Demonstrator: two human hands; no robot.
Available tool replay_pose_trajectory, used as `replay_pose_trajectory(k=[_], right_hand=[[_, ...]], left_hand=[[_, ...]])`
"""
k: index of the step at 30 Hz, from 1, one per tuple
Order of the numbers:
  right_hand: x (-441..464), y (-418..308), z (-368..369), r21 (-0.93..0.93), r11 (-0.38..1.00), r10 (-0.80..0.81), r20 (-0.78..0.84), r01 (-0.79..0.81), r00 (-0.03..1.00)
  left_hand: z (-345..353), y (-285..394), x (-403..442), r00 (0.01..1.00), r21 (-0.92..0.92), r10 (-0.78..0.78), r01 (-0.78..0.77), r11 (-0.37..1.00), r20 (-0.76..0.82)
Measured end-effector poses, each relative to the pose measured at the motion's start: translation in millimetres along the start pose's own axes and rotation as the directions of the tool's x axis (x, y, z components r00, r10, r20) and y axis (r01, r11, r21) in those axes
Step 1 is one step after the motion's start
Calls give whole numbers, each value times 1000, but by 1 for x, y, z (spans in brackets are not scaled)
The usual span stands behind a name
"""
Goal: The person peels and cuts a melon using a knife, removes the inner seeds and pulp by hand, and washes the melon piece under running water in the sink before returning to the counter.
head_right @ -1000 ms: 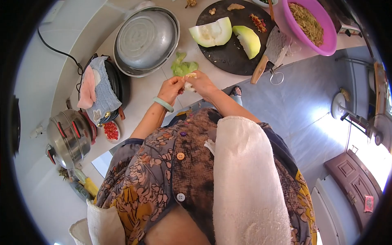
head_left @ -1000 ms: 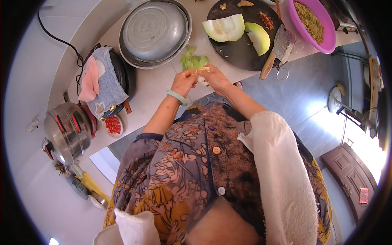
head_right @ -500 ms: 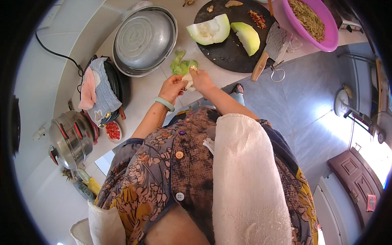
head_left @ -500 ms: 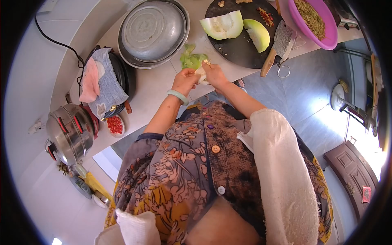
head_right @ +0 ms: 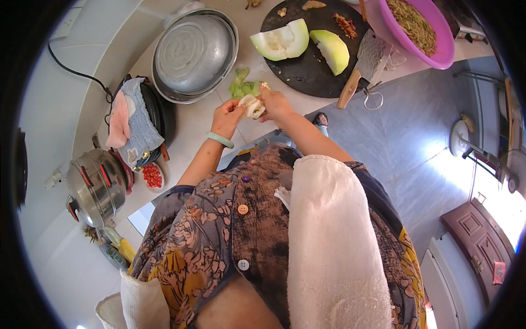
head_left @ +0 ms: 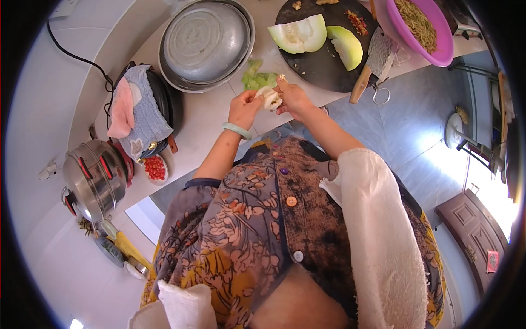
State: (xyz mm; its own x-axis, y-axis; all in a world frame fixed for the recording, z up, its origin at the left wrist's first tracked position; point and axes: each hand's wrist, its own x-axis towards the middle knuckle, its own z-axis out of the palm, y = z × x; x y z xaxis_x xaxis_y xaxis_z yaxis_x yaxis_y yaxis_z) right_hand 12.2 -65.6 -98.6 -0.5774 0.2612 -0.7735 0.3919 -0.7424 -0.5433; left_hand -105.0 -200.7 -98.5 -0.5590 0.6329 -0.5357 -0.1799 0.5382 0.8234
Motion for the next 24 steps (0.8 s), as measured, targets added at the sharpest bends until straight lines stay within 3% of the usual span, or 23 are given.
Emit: replay_pose_trajectory(k=[4, 13, 16, 19, 20, 22, 24], right_hand=[[2, 3, -6, 32, 999, -15, 104, 12, 994], [2, 13, -10, 125, 991, -70, 126, 54, 990], [-2, 9, -7, 76, 994, -82, 113, 74, 990], [-1, 9, -5, -18, 989, -147, 81, 149, 986], [-1, 7, -6, -166, 967, -189, 46, 194, 981], [-4, -1, -4, -450, 857, -283, -5, 251, 959], [-2, 2, -4, -604, 684, -522, -14, 409, 853]], left_hand=[[-2, -3, -1, 998, -28, 56, -56, 998, -6], [-6, -14, 3, 994, 8, 97, -96, 995, -53], [-7, -17, 3, 992, 10, 111, -111, 994, -63], [-8, -16, 3, 989, 6, 127, -127, 992, -79], [-10, -21, 5, 986, 16, 141, -140, 990, -85], [-13, -26, 7, 980, 22, 173, -171, 985, -99], [-13, -28, 7, 971, 14, 209, -209, 978, -116]])
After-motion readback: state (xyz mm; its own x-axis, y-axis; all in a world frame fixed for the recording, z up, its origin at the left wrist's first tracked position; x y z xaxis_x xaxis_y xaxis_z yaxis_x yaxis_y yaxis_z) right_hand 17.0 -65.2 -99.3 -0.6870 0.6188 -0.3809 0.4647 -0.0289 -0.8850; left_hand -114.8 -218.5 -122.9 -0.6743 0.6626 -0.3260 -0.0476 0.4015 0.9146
